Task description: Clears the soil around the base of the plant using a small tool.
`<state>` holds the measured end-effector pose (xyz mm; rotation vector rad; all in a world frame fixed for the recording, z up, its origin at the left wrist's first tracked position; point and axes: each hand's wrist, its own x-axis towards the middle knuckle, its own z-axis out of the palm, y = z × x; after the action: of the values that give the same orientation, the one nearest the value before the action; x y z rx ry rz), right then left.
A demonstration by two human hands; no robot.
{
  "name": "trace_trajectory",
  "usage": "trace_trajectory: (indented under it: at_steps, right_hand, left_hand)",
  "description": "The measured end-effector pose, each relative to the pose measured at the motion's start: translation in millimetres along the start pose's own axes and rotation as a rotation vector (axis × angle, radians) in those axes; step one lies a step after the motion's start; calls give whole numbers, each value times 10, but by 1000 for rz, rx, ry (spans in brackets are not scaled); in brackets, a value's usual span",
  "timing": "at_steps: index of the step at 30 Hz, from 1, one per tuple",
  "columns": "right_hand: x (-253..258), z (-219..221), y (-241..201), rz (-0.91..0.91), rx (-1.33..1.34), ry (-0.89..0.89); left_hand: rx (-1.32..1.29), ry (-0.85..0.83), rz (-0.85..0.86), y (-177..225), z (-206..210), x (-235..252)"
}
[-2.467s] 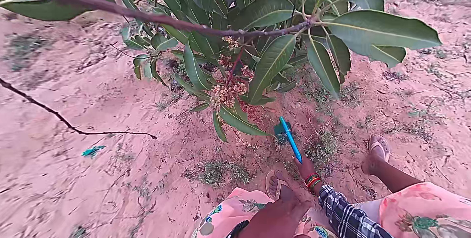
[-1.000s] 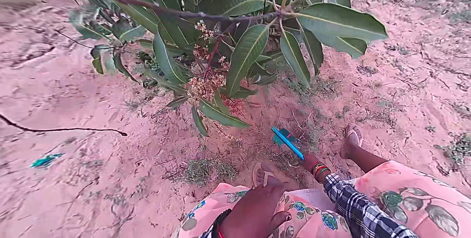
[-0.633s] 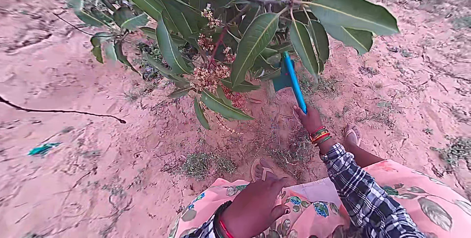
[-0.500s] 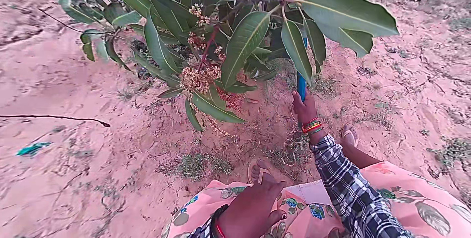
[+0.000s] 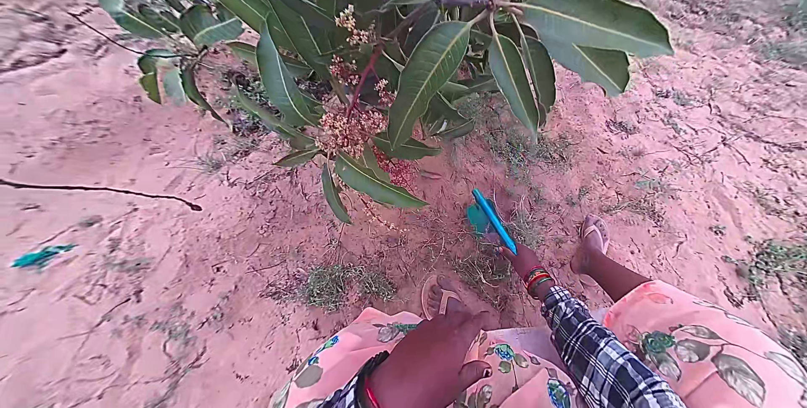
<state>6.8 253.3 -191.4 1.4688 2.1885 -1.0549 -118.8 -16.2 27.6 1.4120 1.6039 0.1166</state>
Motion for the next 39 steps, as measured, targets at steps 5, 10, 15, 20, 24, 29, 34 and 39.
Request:
trace_trajectory:
  at_steps: [5, 10, 15, 20, 24, 29, 34, 39]
  right_hand:
    - [-45, -715, -751, -260, 247, 320]
    - [37, -968, -1145, -629, 543, 551]
    - [379, -25, 131, -196, 231, 232]
    - [210, 242, 309, 36, -127, -183]
    - [204, -192, -140, -85, 47, -30]
    - [53, -982, -756, -332, 304, 299]
    - [299, -931, -857, -660, 592, 528]
    - [480, 48, 459, -35, 184, 37]
  left_hand:
    - [-14, -3, -13, -33, 30, -14]
    - [-14, 0, -16, -5, 16, 63]
    - [8, -21, -53, 16, -10, 111]
    - [16, -34, -57, 32, 6, 117]
    - [-20, 17, -5, 2, 46, 48]
    - [13, 71, 13, -22, 73, 62]
    - [25, 68, 16, 63, 79, 121]
    - [51, 25, -18, 125, 45, 152]
